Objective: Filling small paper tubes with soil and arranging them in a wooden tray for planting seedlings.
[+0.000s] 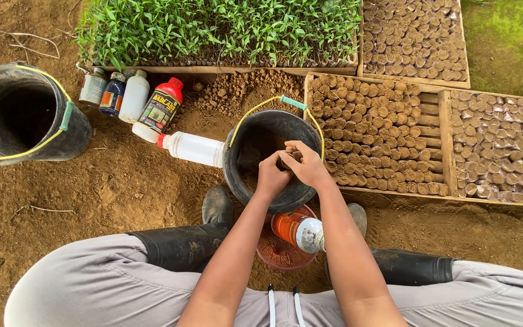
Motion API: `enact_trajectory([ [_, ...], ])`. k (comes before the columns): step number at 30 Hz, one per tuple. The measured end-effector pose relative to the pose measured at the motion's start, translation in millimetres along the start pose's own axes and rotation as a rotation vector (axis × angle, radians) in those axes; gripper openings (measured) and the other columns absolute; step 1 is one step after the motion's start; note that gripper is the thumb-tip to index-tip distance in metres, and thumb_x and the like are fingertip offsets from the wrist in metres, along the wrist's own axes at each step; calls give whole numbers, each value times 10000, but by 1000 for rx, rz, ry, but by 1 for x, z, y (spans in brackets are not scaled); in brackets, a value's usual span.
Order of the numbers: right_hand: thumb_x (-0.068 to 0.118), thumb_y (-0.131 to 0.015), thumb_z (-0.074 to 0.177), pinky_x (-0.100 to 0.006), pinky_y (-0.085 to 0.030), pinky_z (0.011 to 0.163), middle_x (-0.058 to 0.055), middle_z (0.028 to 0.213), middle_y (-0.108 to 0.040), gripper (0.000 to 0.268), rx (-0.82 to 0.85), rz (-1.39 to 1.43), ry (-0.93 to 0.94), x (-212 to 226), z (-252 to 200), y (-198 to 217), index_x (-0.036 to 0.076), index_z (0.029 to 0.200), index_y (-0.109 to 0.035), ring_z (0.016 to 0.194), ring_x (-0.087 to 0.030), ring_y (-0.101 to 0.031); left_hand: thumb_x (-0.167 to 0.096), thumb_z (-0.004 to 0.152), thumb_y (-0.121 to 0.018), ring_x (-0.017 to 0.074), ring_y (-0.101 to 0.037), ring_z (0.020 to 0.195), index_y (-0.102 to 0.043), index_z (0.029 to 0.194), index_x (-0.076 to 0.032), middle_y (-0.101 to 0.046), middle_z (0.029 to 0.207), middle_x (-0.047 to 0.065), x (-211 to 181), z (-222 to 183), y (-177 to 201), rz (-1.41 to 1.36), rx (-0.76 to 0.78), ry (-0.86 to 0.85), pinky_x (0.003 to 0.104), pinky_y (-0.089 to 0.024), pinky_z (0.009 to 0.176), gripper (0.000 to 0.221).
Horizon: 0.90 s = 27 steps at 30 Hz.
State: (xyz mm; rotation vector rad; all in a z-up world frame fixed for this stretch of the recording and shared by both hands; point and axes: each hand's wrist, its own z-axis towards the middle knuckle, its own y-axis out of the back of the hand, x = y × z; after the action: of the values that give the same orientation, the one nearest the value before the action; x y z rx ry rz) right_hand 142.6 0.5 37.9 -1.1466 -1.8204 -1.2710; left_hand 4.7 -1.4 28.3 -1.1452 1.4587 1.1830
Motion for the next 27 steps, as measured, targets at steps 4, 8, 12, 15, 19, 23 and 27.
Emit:
enact_trajectory([
  [4,377,-707,1007,-601,-475,1080,-190,1292,-690,482,4,106,16,-7,3,-2,100,1392,-624,1224,-359,-658,-30,804,-724,241,-702,778,-790,972,-92,-707,730,158,4,0,3,-24,1,13,398,-573,705,191],
  [8,385,-722,997,-608,-464,1083,-193,1306,-685,509,8,96,14,-8,4,0,97,1404,-619,1229,-368,-658,-77,799,-780,275,-732,873,-804,1066,-99,-758,860,196,7,4,4,-47,-25,49,418,-583,766,269],
  [12,394,-704,1006,-570,-481,1072,-167,1295,-696,495,-3,82,31,-18,7,1,117,1407,-615,1228,-332,-667,-107,819,-785,206,-700,894,-809,1073,-114,-763,867,163,7,4,4,-79,-31,83,393,-580,783,255],
  [15,438,-613,1066,-492,-512,1045,-130,1252,-713,428,-53,265,31,-12,7,5,138,1368,-659,1174,-244,-651,-142,696,-910,253,-731,942,-800,1112,-129,-765,919,169,25,9,-1,-60,2,78,421,-580,804,430],
  [19,517,-486,1107,-570,-443,1098,-163,1333,-669,521,-52,329,14,-29,11,16,121,1427,-598,1278,-322,-614,-142,681,-963,218,-664,875,-744,1204,-19,-755,960,215,11,7,4,-160,95,150,393,-586,790,581],
  [23,548,-462,1111,-594,-430,1103,-176,1326,-660,570,-47,335,8,-44,15,18,100,1437,-594,1290,-337,-602,-319,941,-809,150,-698,718,-758,1189,-41,-752,872,153,34,14,2,-245,61,247,284,-617,629,376],
  [27,452,-584,1091,-559,-497,1057,-148,1281,-699,422,-49,273,41,-51,19,13,135,1356,-668,1231,-293,-638,-335,1006,-737,151,-690,701,-767,1186,-39,-750,859,143,43,17,4,-243,56,255,286,-620,621,348],
])
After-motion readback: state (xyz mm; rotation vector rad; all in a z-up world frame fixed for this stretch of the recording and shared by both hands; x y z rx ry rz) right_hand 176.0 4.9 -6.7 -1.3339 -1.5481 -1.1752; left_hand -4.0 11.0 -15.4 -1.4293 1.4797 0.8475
